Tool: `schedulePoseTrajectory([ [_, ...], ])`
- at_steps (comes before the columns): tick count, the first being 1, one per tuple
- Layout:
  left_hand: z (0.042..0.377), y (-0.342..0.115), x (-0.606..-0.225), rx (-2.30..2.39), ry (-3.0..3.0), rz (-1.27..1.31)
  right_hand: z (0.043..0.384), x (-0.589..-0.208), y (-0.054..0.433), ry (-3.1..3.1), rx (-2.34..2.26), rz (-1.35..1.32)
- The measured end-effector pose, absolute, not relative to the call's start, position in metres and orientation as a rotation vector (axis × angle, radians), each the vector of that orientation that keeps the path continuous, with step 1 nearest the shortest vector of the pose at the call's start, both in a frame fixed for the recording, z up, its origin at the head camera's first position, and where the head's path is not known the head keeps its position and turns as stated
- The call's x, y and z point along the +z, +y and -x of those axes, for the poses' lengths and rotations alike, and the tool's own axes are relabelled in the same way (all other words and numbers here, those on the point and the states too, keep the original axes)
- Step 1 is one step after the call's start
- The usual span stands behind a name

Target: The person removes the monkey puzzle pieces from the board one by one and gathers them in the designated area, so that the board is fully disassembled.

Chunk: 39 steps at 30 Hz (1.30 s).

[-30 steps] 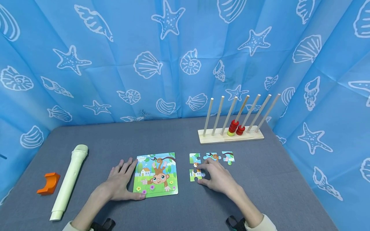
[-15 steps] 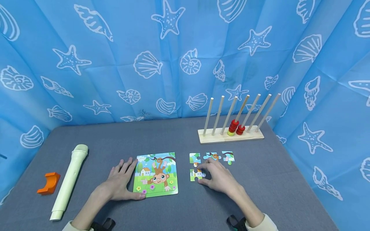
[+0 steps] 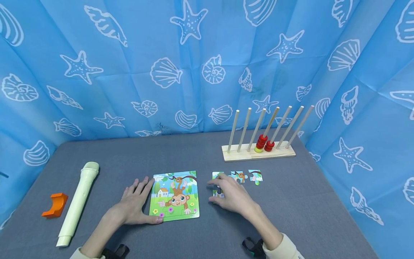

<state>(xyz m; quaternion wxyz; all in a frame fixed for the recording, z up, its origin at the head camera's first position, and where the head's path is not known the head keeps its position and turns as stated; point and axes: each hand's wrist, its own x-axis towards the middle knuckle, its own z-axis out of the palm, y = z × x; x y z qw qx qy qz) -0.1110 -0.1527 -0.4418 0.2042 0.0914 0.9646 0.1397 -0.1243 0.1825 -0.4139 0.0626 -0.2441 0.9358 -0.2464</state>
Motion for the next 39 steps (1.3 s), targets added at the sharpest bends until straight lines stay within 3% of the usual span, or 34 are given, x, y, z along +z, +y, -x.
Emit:
schedulePoseTrajectory([
  [26, 0.110, -0.154, -0.443, 0.398, 2.696, -0.288, 0.131, -0.422, 0.090, 2.641, -0.773, 0.933],
  [39, 0.111, -0.153, -0.442, 0.390, 2.688, -0.273, 0.131, -0.424, 0.075, 2.694, -0.631, 0.798],
])
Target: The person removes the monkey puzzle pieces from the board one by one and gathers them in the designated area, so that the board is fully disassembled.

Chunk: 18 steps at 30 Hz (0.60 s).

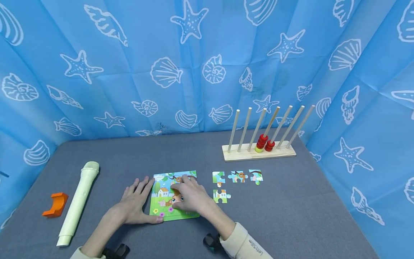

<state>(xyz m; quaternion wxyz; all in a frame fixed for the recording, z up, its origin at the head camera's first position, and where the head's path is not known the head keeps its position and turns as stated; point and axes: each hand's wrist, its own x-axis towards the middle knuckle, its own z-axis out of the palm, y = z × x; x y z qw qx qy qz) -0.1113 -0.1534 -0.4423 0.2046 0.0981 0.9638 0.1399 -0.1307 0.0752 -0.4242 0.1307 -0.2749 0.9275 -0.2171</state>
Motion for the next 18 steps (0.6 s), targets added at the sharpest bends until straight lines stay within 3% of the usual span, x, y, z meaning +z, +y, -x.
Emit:
schedulePoseTrajectory([
  [18, 0.1111, -0.1533, -0.4409, 0.395, 2.674, -0.266, 0.1327, -0.4228, 0.0693, 2.653, -0.608, 0.751],
])
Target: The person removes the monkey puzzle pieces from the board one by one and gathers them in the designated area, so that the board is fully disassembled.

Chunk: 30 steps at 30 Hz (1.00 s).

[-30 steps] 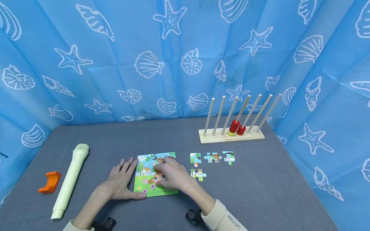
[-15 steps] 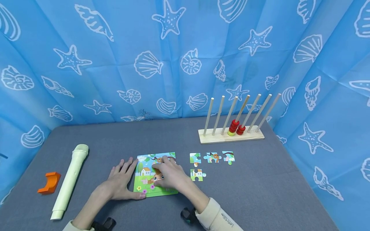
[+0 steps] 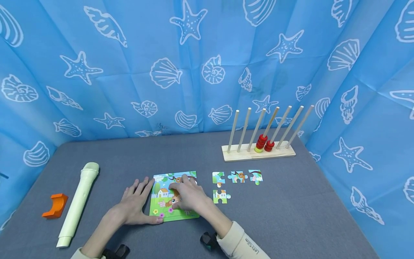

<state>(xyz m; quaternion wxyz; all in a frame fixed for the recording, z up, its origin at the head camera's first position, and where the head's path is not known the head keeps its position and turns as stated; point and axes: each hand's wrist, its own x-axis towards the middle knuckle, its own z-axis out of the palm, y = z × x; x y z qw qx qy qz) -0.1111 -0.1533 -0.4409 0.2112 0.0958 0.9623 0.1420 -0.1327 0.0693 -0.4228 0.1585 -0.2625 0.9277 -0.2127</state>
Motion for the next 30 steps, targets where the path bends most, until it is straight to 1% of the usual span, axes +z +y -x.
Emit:
schedulePoseTrajectory([
  [30, 0.1109, -0.1534, -0.4417, 0.389, 2.680, -0.271, 0.1336, -0.4245, 0.0685, 2.632, -0.670, 0.786],
])
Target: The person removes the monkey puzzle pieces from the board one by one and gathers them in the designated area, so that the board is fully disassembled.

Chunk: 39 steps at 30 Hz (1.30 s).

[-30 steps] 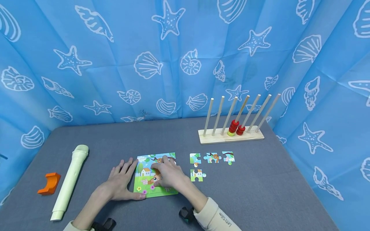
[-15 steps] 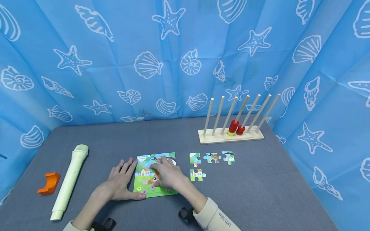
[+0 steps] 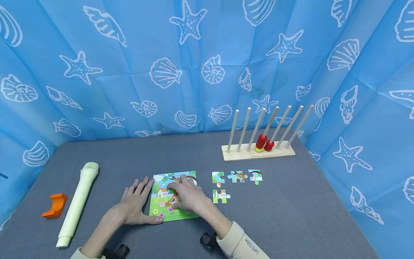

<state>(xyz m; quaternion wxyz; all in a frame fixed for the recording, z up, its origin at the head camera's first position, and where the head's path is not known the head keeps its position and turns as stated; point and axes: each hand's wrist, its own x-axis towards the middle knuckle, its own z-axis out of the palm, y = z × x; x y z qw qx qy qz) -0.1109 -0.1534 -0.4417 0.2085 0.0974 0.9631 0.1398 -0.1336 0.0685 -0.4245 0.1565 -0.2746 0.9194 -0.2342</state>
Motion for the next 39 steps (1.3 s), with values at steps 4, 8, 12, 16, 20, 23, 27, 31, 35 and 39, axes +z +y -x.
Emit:
schedulePoseTrajectory([
  [4, 0.1107, -0.1540, -0.4417, 0.387, 2.679, -0.268, 0.1326, -0.4244, 0.0685, 2.632, -0.676, 0.772],
  [8, 0.1109, -0.1539, -0.4418, 0.384, 2.675, -0.263, 0.1318, -0.4240, 0.0685, 2.632, -0.700, 0.762],
  [12, 0.1112, -0.1535, -0.4417, 0.383, 2.672, -0.260, 0.1321, -0.4240, 0.0690, 2.634, -0.726, 0.775],
  [16, 0.1119, -0.1530, -0.4416, 0.374, 2.672, -0.264, 0.1328, -0.4238, 0.0699, 2.637, -0.731, 0.801],
  [20, 0.1122, -0.1530, -0.4414, 0.370, 2.669, -0.271, 0.1330, -0.4219, 0.0711, 2.630, -0.709, 0.833],
  [23, 0.1123, -0.1532, -0.4412, 0.376, 2.664, -0.276, 0.1328, -0.4195, 0.0725, 2.616, -0.701, 0.854],
  [27, 0.1122, -0.1533, -0.4412, 0.383, 2.663, -0.277, 0.1320, -0.4166, 0.0741, 2.616, -0.687, 0.883],
  [31, 0.1122, -0.1535, -0.4416, 0.383, 2.666, -0.274, 0.1311, -0.4153, 0.0739, 2.640, -0.653, 0.885],
  [35, 0.1122, -0.1537, -0.4419, 0.382, 2.665, -0.272, 0.1309, -0.4157, 0.0733, 2.664, -0.623, 0.875],
  [39, 0.1116, -0.1537, -0.4421, 0.384, 2.667, -0.274, 0.1314, -0.4160, 0.0733, 2.682, -0.606, 0.901],
])
